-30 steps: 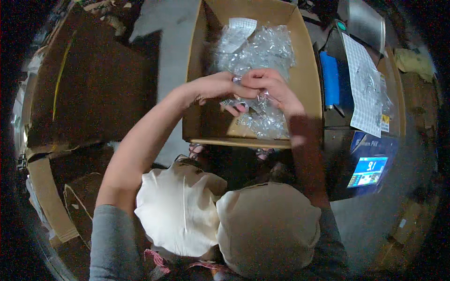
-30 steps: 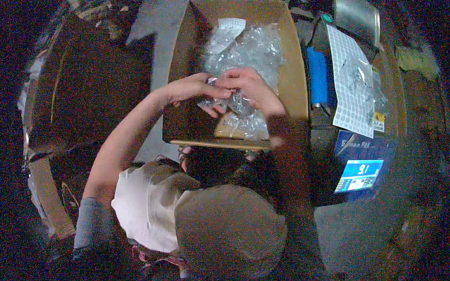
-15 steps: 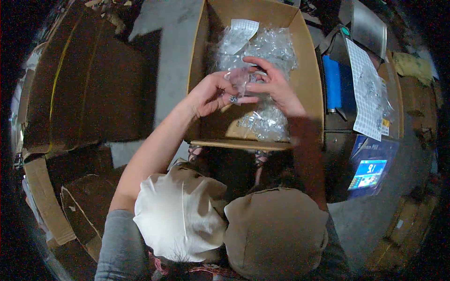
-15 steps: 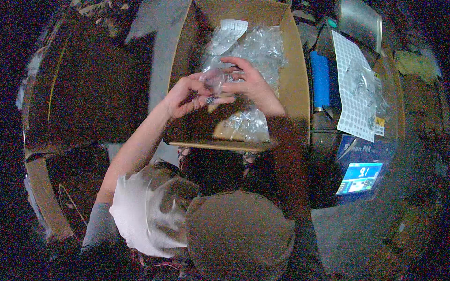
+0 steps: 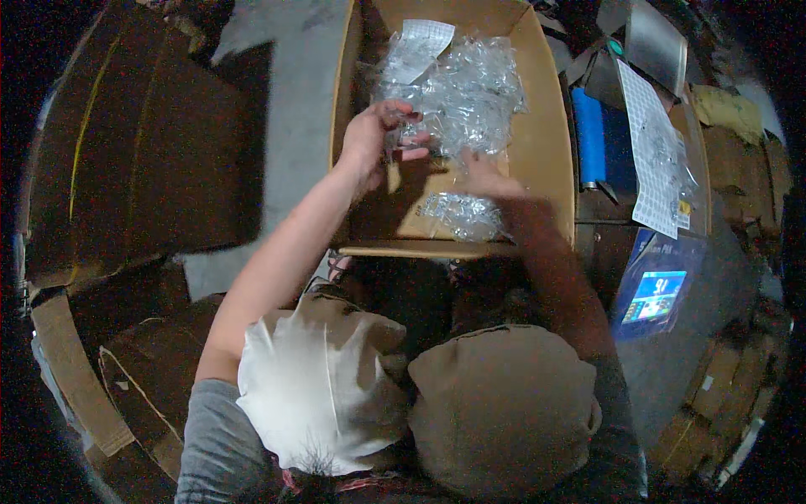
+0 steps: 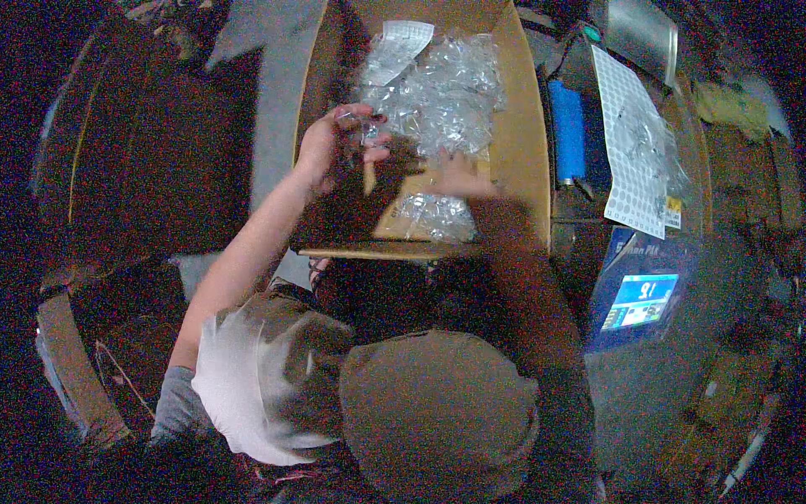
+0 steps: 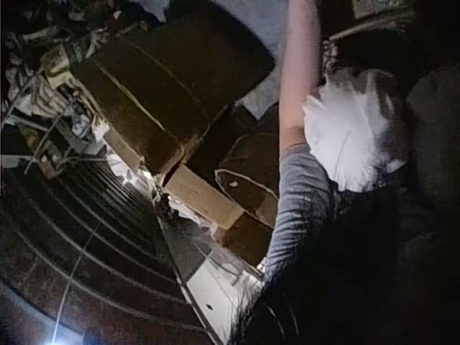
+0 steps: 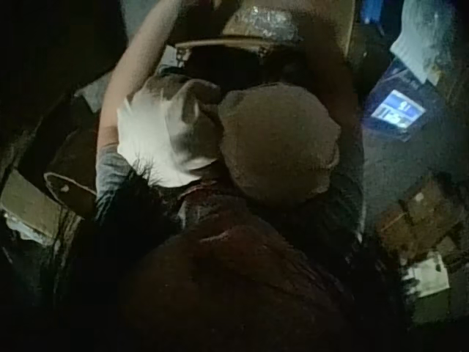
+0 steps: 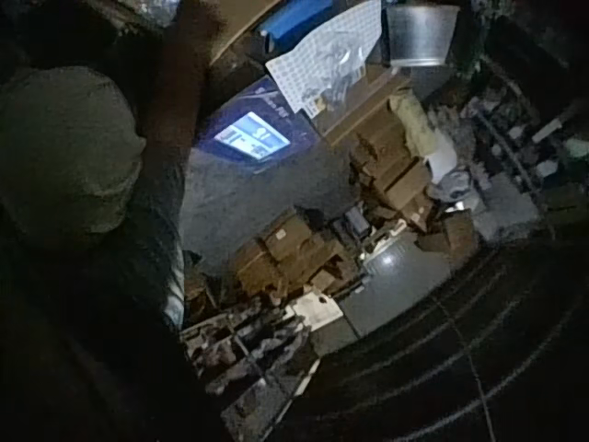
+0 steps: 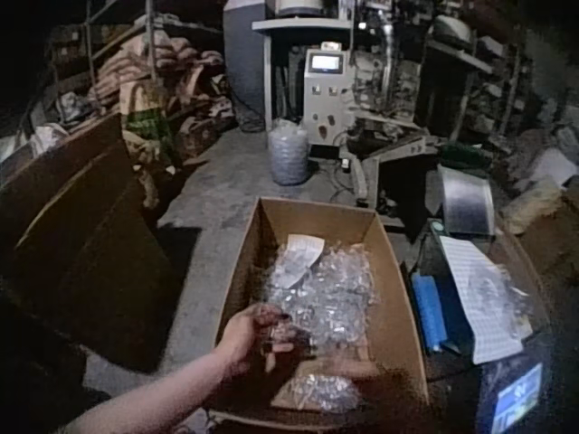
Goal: The person sorts small metal hardware parts into individual plastic bags by hand, checking each part before bagging it.
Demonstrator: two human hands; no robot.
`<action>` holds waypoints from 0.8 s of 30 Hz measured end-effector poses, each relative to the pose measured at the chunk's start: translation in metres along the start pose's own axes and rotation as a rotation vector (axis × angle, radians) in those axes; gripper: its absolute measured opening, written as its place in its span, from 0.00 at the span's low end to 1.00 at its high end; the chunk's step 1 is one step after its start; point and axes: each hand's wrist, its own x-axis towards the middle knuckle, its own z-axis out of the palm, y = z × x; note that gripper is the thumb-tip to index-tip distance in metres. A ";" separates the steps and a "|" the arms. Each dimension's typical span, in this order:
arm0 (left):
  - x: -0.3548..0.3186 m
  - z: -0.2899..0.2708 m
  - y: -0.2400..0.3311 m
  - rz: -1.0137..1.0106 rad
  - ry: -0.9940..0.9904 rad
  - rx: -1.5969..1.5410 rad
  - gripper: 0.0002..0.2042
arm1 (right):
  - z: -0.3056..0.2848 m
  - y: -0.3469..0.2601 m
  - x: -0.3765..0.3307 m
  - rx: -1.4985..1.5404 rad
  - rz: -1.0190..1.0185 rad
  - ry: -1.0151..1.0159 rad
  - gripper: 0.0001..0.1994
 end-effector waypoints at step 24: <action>-0.005 0.007 0.006 -0.058 -0.094 0.168 0.21 | -0.114 -0.052 -0.050 1.569 -0.255 -0.335 0.18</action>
